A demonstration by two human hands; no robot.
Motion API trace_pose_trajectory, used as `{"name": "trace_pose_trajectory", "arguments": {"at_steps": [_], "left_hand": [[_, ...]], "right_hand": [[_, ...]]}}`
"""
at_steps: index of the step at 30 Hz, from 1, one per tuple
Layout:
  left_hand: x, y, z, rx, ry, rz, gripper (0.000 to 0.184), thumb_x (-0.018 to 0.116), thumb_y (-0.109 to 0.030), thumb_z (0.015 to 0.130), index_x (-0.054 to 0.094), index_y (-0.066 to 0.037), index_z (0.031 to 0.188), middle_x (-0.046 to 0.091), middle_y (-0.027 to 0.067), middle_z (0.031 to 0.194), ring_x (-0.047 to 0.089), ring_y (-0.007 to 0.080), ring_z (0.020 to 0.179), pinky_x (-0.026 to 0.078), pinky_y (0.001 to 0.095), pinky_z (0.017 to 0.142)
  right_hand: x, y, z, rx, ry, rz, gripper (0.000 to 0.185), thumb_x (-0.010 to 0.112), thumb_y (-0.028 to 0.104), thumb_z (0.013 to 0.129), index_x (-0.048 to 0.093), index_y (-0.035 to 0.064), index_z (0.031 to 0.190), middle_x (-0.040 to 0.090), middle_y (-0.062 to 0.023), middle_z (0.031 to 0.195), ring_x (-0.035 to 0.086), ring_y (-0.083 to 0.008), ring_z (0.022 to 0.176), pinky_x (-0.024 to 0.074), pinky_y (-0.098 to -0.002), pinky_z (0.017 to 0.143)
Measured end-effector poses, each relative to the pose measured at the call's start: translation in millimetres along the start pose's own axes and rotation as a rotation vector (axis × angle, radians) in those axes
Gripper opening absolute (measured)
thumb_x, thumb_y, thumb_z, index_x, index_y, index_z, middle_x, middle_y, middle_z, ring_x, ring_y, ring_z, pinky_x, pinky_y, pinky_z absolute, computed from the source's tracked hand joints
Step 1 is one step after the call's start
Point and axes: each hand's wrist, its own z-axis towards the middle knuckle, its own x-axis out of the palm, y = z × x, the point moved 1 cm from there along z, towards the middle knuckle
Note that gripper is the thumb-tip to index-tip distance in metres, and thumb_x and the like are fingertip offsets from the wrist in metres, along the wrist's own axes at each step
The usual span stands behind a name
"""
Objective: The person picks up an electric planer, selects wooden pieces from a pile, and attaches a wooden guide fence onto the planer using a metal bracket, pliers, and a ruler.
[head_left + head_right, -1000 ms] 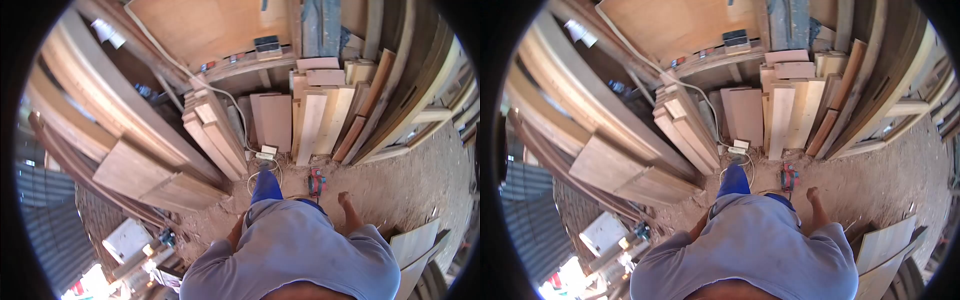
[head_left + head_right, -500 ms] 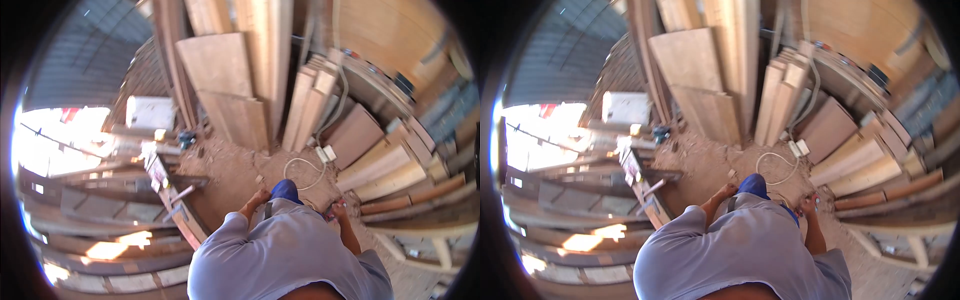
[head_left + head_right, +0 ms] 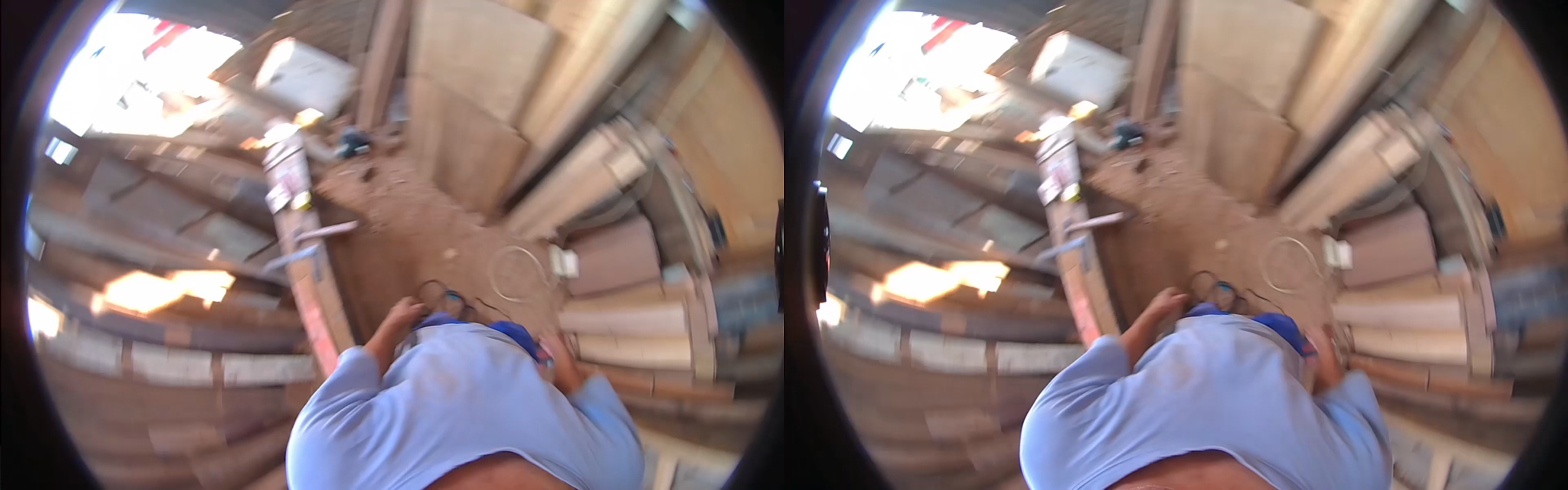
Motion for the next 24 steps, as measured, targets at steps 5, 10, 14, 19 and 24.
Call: {"name": "trace_pose_trajectory", "arguments": {"at_steps": [5,10,14,19,24], "left_hand": [[-37.3,128.6,57.2,0.565,0.074,0.274,0.024,0.057,-0.022,0.093,0.061,-0.011,0.072,0.053,-0.0015,0.06,0.046,0.012,0.047,0.038,0.0313,0.043],[-70.8,171.5,49.8,0.014,0.198,-0.141,0.023,0.059,-0.028,0.09,0.062,-0.006,0.082,0.06,0.0044,0.07,0.058,0.0188,0.058,0.048,0.0365,0.052],[-69.0,152.1,79.6,0.024,0.215,0.006,0.026,0.059,-0.029,0.09,0.065,-0.004,0.087,0.061,0.0051,0.071,0.058,0.0179,0.059,0.048,0.0354,0.053],[-52.4,83.5,123.4,0.024,0.166,0.092,0.03,0.059,-0.03,0.09,0.068,-0.002,0.092,0.062,0.0059,0.072,0.057,0.0171,0.059,0.048,0.0343,0.054],[-20.6,20.9,162.7,0.159,0.229,0.168,0.017,0.066,-0.026,0.09,0.057,-0.014,0.096,0.056,0.0039,0.077,0.056,0.0155,0.06,0.043,0.0318,0.045]], "right_hand": [[-81.0,137.9,149.1,0.639,0.082,0.521,0.041,0.053,0.04,0.09,0.07,0.0031,0.097,0.07,-0.0228,0.101,0.068,-0.0379,0.091,0.0523,-0.0481,0.079],[-161.2,254.3,195.6,0.4,-0.266,0.707,0.04,0.055,0.04,0.092,0.07,0.0056,0.107,0.071,-0.0201,0.105,0.068,-0.0354,0.1,0.0528,-0.0444,0.085],[-163.1,247.6,158.4,0.526,-0.291,0.745,0.04,0.06,0.035,0.091,0.065,0.006,0.117,0.068,-0.0205,0.114,0.066,-0.0366,0.107,0.0522,-0.0444,0.087],[-164.2,137.7,36.5,0.937,-0.325,0.537,0.04,0.057,0.037,0.092,0.06,0.0057,0.116,0.064,-0.0268,0.114,0.062,-0.0433,0.108,0.0502,-0.0513,0.093],[-271.0,42.0,-94.8,1.475,-0.537,0.48,0.056,0.054,0.031,0.096,0.044,0.0012,0.142,0.05,-0.0253,0.14,0.052,-0.0415,0.125,0.0437,-0.0467,0.107]]}}
